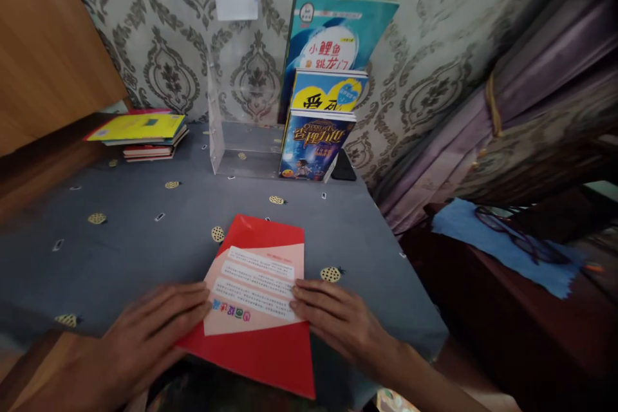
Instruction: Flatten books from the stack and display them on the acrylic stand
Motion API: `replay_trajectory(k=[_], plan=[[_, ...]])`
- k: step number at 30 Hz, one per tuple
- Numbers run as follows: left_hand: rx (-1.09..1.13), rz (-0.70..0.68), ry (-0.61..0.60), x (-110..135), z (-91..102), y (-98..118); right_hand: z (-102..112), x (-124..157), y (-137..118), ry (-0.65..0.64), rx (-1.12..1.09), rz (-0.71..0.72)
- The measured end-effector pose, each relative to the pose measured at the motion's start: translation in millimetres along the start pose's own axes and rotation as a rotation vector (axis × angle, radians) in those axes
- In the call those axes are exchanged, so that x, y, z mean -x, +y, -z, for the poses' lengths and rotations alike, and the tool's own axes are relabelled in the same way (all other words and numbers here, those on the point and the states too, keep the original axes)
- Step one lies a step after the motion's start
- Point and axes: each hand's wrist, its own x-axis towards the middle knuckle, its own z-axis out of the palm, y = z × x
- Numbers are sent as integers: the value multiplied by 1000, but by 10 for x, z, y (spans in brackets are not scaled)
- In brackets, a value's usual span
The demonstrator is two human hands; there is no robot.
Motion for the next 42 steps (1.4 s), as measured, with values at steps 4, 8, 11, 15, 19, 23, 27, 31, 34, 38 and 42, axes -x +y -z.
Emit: replay_trajectory(k=[4, 8, 11, 15, 19, 23, 27, 31, 34, 38, 42], plan=[[403, 249, 201, -400, 127, -221, 183, -343, 149, 165, -114, -58], [780, 551, 592, -1098, -92, -508, 136, -833, 436, 408, -204, -373], [1020, 626, 792, -1600, -366, -712, 29, -1222, 755, 579, -375, -463], [1061, 658, 872, -2024, -535, -971, -46, -1608, 1117, 698, -441, -496], [1011, 651, 904, -2177, -537, -1206, -119, -1799, 1251, 740, -353, -504], [897, 690, 890, -2098, -690, -1332, -297, -1840, 1266, 746, -296, -523], [870, 720, 826, -1915, -960, -1347, -539, -1741, 1306, 755, -293, -550], [881, 684, 769, -1828, -1105, -1348, -739, -1585, 1382, 680, -314, -600], [867, 685, 770, -1833, -1132, -1366, -794, -1525, 1425, 644, -319, -607], [881, 712, 769, -1853, -1147, -1391, -807, -1520, 1450, 666, -321, -592], [862, 748, 775, -1858, -1166, -1396, -826, -1505, 1467, 653, -336, -612]])
